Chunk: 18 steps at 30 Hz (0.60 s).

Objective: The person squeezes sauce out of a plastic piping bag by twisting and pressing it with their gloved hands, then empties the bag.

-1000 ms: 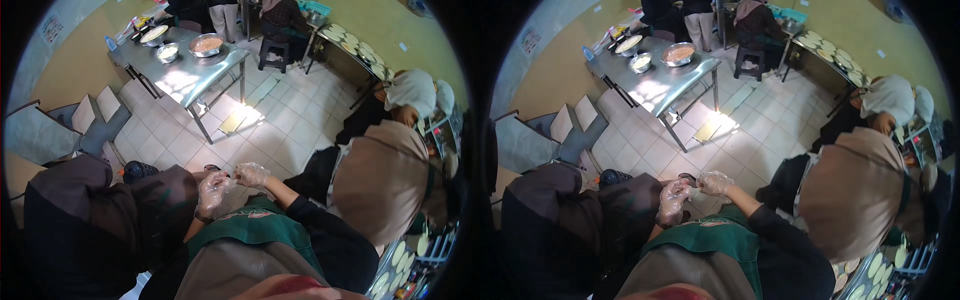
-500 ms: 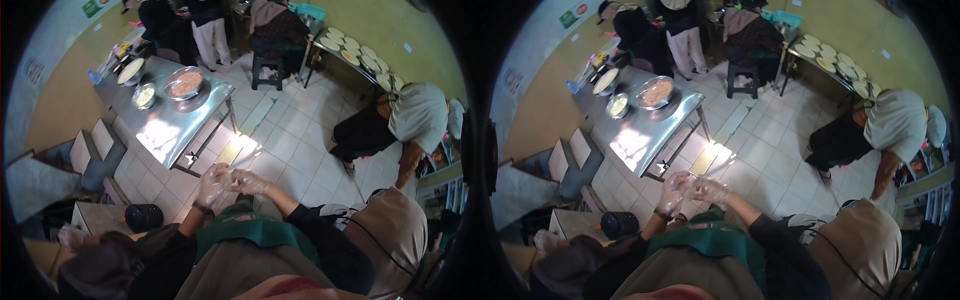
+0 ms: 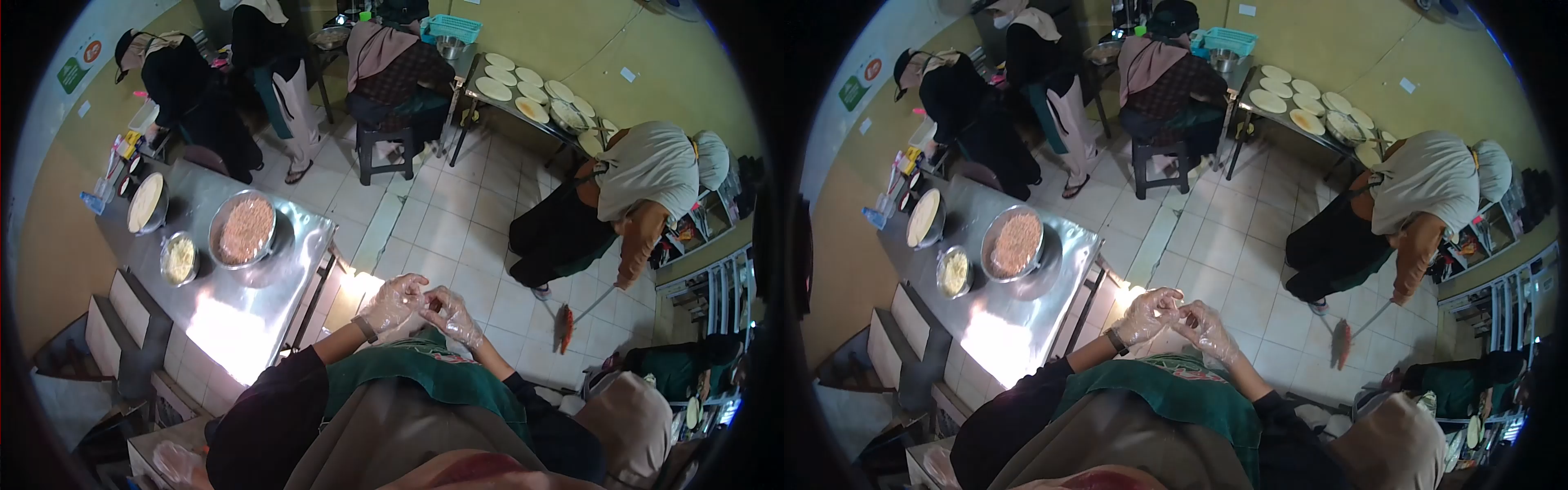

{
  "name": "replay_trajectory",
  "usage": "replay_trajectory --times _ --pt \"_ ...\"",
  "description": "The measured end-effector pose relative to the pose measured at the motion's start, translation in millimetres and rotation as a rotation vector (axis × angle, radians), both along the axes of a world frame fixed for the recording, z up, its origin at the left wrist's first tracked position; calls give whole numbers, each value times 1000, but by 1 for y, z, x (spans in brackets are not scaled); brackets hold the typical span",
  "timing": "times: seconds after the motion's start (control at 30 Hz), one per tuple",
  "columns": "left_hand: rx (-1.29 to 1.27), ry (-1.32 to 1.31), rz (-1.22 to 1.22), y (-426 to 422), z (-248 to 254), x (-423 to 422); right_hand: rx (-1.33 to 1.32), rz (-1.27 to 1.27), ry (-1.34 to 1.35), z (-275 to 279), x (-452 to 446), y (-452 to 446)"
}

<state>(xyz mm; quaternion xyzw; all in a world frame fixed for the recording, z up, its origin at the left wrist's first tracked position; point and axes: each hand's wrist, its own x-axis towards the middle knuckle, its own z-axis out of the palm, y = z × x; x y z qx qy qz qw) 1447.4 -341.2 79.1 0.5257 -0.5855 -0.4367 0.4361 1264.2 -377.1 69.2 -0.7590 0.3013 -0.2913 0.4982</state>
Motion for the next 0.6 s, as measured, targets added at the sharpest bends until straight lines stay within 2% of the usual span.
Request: replay_trajectory --times 0.1,0.13,0.17,0.23,0.3,0.37,0.47,0.6 --pt "35 23 -24 -42 -4 4 62 -34 58 -11 4 -40" --pt "56 60 -36 -57 -6 6 -47 -10 72 -19 6 -60" --pt "79 97 -44 -74 -7 9 -46 -1 71 -25 9 -82" --pt "86 51 -14 -106 -11 16 -159 87 44 -36 15 -127" --pt "95 -3 84 -140 -15 24 -147 139 7 -42 25 -173" --pt "92 33 108 -176 -13 34 -148 193 -41 -29 41 -224" --pt "121 164 126 -235 5 43 -173 316 81 -9 52 -297" --pt "130 122 230 -315 3 49 -193 403 24 -16 58 -385"
